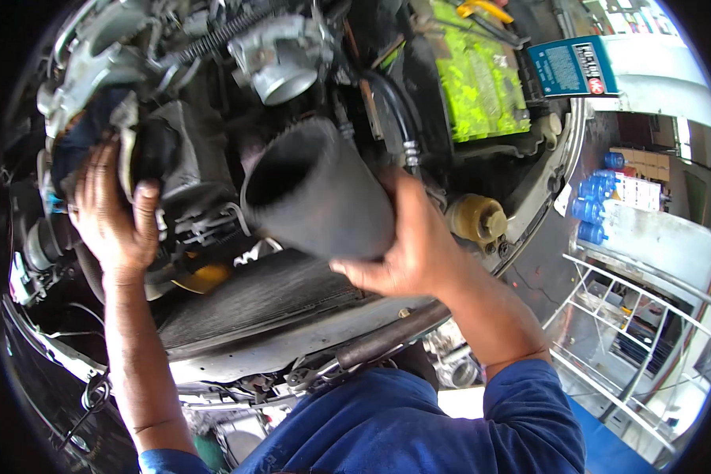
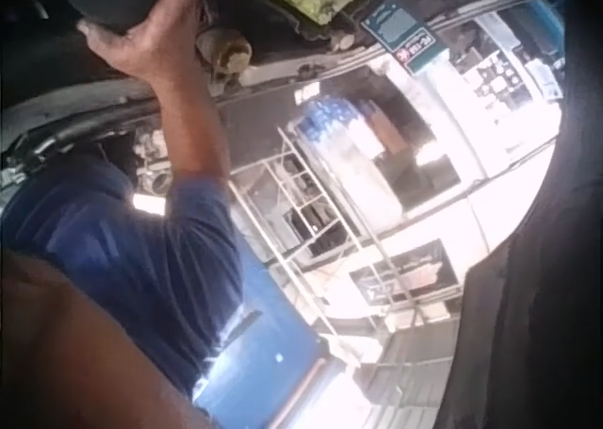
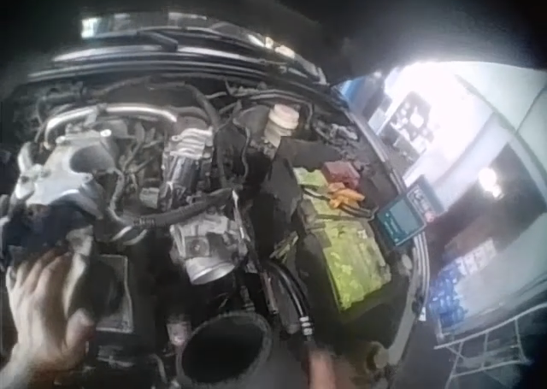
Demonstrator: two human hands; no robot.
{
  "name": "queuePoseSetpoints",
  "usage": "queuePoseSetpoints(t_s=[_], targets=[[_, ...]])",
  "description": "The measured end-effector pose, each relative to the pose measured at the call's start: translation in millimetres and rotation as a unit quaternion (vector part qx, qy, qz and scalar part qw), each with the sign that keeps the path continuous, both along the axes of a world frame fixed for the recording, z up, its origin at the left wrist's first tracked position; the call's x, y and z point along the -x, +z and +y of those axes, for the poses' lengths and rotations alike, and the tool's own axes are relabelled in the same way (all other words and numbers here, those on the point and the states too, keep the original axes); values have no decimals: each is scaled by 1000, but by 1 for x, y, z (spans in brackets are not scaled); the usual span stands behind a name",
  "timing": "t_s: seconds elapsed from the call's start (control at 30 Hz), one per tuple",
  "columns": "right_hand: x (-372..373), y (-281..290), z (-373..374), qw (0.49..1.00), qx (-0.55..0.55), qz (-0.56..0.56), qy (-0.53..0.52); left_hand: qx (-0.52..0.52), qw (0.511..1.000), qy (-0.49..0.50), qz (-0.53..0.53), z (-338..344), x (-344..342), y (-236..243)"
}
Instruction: Replacing or repairing intake and air filter components in a car engine bay.
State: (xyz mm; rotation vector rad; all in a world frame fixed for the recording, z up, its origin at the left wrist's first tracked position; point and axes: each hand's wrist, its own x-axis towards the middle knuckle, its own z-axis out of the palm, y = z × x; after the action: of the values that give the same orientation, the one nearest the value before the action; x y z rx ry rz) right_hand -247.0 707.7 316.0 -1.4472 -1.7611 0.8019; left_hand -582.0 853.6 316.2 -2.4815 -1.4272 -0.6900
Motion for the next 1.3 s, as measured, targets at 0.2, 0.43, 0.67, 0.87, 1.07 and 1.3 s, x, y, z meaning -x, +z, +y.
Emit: queuePoseSetpoints(t_s=[0.2, 0.43, 0.67, 0.87, 1.07, 1.3], targets=[[11, -26, 37, 995, 29, 80, -48, 5, 999, 46, 4, -12, -7, -7], [21, -33, 43, 988, -90, 80, -97, -75, 996, 37, -30, 7, 5, -9], [21, -33, 50, 966, -199, -121, -114, -44, 994, -12, -98, -4, 21, -8], [20, -9, 35, 986, -42, -51, -152, 102, 964, -153, -190, -113, -50, 24], [19, -9, 48, 990, -11, -96, -98, 387, 878, -281, -28, -215, -103, 26], [8, 10, 64, 979, 113, -151, -74, 402, 858, -317, -45, -228, -104, 15]])
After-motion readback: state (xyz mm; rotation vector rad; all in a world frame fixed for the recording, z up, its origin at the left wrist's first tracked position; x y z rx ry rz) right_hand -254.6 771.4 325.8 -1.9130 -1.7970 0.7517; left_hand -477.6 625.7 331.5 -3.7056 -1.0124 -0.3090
